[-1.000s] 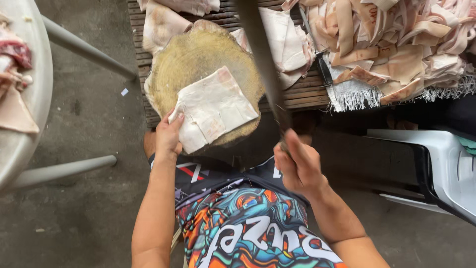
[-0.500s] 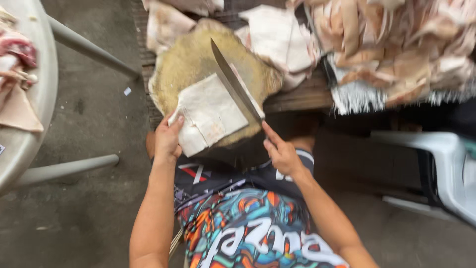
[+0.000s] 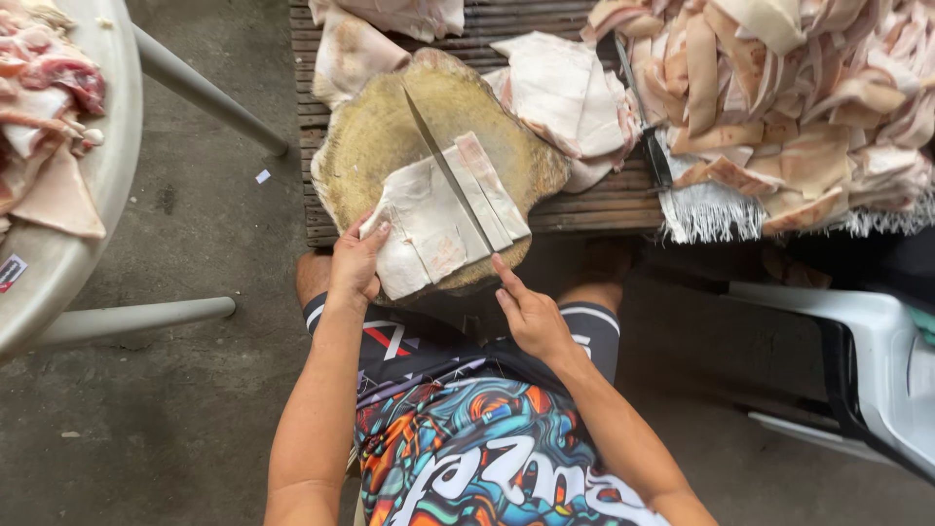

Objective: The person slices large sheets of pork skin into smaller rectangular strips using a large cleaver on a wooden cutting board.

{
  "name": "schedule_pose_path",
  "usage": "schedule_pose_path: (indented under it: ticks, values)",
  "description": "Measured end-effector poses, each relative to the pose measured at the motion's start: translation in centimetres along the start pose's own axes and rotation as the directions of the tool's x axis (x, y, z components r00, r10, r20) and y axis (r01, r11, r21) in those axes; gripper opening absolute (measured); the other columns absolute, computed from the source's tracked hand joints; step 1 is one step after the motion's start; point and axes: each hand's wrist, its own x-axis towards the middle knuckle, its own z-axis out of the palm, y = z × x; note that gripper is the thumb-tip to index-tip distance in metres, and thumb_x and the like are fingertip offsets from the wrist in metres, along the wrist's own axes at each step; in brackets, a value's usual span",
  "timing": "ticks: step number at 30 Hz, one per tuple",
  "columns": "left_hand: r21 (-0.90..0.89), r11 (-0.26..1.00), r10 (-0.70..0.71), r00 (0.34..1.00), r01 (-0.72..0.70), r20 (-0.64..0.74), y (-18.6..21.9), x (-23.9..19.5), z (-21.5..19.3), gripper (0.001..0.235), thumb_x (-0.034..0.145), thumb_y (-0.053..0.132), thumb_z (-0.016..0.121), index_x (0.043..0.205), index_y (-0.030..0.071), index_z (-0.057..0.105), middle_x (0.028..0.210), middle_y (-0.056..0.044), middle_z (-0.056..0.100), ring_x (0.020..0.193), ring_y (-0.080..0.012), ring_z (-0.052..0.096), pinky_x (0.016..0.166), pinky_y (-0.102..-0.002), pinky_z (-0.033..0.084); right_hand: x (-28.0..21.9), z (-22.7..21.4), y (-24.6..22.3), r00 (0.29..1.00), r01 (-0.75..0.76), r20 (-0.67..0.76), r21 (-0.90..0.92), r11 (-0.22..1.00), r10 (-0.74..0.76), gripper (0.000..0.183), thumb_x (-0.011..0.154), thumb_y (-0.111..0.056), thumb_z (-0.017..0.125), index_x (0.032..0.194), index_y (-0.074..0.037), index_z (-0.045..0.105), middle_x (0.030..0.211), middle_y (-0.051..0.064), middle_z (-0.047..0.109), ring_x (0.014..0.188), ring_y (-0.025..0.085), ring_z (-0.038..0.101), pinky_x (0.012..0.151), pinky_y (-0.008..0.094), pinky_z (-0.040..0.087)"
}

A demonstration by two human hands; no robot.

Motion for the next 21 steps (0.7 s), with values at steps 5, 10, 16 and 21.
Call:
schedule_pose_path:
  ticks: [5, 10, 16, 21]
  values:
    - [0.048, 0.998, 0.040, 0.999, -0.041, 0.036, -0.4, 1.0, 0.5, 0.043, 0.094, 0.000, 0.068, 0.136, -0.003, 0.061, 0.122, -0.014, 0.072, 0.106, -0.0193, 0.070, 0.092, -0.032, 0.059, -2.3, -4.7, -2.6, 1.000, 0.017, 0.005, 0.281, 0.960, -0.019, 0.060, 0.106, -0.012, 0.055, 0.161, -0.025, 0.035, 0.069, 0.009, 0.060, 0.056, 0.016, 0.055, 0.056, 0.030, 0.052]
    - [0.058, 0.998, 0.027, 1.000, -0.026, -0.012, -0.8, 0.6, -0.5, 0.043, 0.094, 0.001, 0.067, 0.136, -0.003, 0.061, 0.122, -0.013, 0.072, 0.106, -0.0201, 0.070, 0.092, -0.033, 0.059, -4.0, -6.5, -3.5, 0.673, 0.730, -0.412, 0.239, 0.640, -0.614, 0.064, 0.115, -0.010, 0.048, 0.169, -0.033, 0.023, 0.090, 0.007, 0.062, 0.071, 0.011, 0.058, 0.068, 0.028, 0.057]
    - [0.033, 0.999, 0.036, 0.999, -0.036, -0.007, -1.1, 0.1, -0.6, 0.043, 0.094, 0.001, 0.068, 0.137, -0.002, 0.061, 0.122, -0.012, 0.072, 0.106, -0.0186, 0.070, 0.093, -0.033, 0.058, -2.1, 0.4, 0.3, 0.985, 0.120, -0.107, -0.125, 0.985, -0.134, 0.058, 0.103, -0.016, 0.058, 0.158, -0.027, 0.043, 0.084, 0.014, 0.068, 0.072, 0.034, 0.066, 0.065, 0.040, 0.052]
    - [0.018, 1.000, -0.010, 1.000, 0.010, 0.011, -1.2, -1.7, -1.8, 0.039, 0.096, 0.005, 0.067, 0.133, -0.004, 0.061, 0.117, -0.014, 0.073, 0.101, -0.0234, 0.072, 0.089, -0.038, 0.060, -3.1, -0.4, 1.1, 0.968, -0.240, 0.073, -0.002, 0.971, 0.239, 0.059, 0.104, -0.024, 0.055, 0.161, -0.026, 0.041, 0.092, 0.026, 0.069, 0.082, 0.042, 0.068, 0.076, 0.041, 0.054]
